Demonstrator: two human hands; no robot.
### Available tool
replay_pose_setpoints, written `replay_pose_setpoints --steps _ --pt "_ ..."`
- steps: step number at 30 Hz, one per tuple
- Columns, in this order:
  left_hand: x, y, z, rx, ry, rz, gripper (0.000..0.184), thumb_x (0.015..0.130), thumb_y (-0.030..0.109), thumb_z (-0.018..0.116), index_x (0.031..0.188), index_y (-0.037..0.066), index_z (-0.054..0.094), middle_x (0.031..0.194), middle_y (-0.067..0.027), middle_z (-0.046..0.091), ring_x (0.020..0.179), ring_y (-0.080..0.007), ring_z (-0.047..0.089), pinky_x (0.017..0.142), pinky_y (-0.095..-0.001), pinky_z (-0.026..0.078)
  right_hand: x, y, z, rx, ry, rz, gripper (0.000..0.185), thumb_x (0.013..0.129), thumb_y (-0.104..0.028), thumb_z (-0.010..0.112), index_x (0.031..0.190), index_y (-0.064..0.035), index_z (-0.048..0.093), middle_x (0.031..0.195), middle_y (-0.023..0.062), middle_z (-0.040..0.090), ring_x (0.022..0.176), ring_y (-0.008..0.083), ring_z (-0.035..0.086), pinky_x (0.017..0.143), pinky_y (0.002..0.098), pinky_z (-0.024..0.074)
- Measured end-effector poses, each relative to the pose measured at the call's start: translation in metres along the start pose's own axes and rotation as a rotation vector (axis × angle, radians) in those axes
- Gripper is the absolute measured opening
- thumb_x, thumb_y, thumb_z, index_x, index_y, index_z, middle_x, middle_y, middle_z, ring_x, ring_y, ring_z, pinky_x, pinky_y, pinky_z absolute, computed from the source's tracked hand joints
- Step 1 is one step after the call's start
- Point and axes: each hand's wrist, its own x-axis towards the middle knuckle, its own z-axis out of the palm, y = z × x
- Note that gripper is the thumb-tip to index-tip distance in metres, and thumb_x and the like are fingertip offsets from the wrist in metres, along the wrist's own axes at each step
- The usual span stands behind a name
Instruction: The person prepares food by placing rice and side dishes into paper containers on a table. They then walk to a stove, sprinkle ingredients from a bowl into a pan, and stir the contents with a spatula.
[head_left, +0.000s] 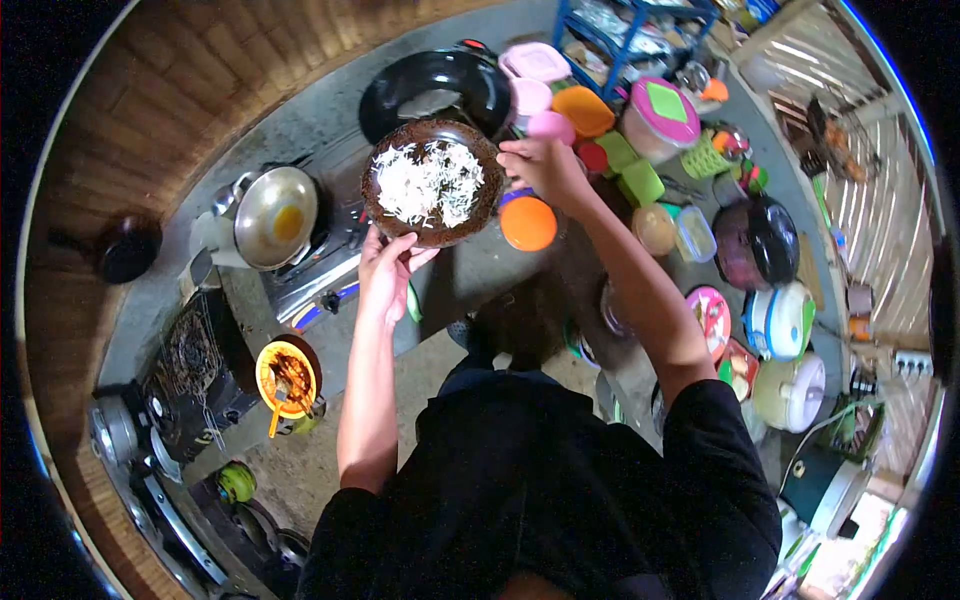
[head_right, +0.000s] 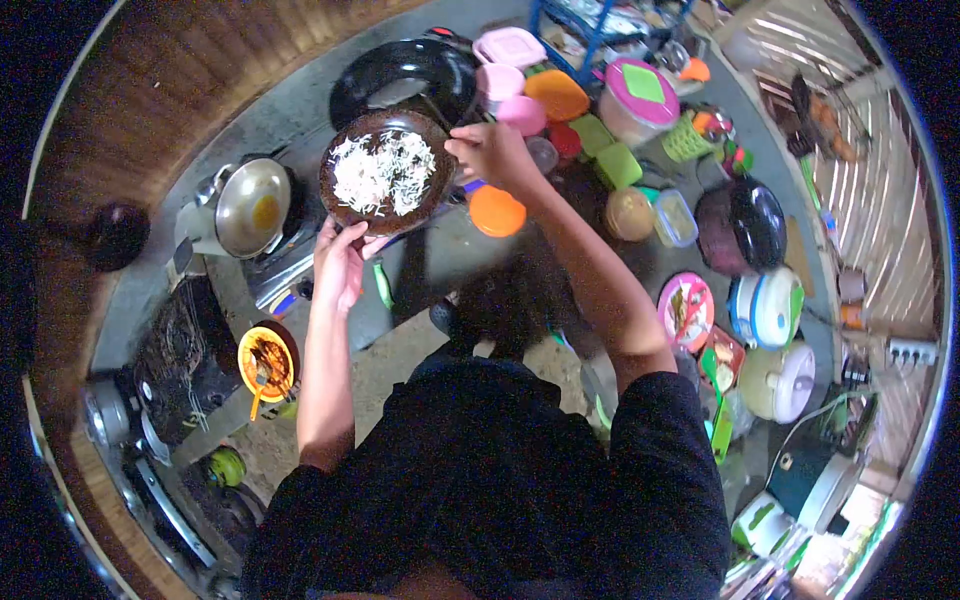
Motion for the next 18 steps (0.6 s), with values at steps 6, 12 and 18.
replay_pose_setpoints --steps 6,12,18 --pt "-0.047 -0.060 0.030 0.153 -0.142 -0.159 0.046 0.082 -0.001 0.053 0.126 0.001 0.039 0.115 -0.0144 0.056 0.095 -0.0239 0.062 0.076 -0.0361 0.057 -0.122 0.062 -0.031 0.219 0.187 0.083 0.037 0.082 -0.020 0.068 0.107 0.0068 0.062 0.087 0.0099 0.069 0.067 0.0121 0.063 0.061 0.0273 0.0530" --pt "-0.070 -0.179 0.027 0.192 -0.158 -0.458 0.038 0.085 -0.002 0.054 0.120 0.006 0.042 0.113 -0.0138 0.056 0.095 -0.0246 0.062 0.082 -0.0376 0.056 -0.192 0.164 -0.037 0.135 0.180 0.359 0.028 0.079 -0.013 0.069 0.104 -0.0005 0.066 0.082 0.0096 0.068 0.065 0.0115 0.063 0.061 0.0282 0.0518" --pt "-0.023 -0.299 0.027 0.261 -0.184 -0.523 0.043 0.085 -0.004 0.054 0.125 0.005 0.041 0.114 -0.0119 0.055 0.096 -0.0240 0.061 0.079 -0.0354 0.057 -0.182 0.290 -0.039 -0.257 0.296 0.366 0.044 0.073 -0.031 0.070 0.101 0.0021 0.065 0.090 0.0185 0.067 0.081 0.0319 0.066 0.074 0.0385 0.0516"
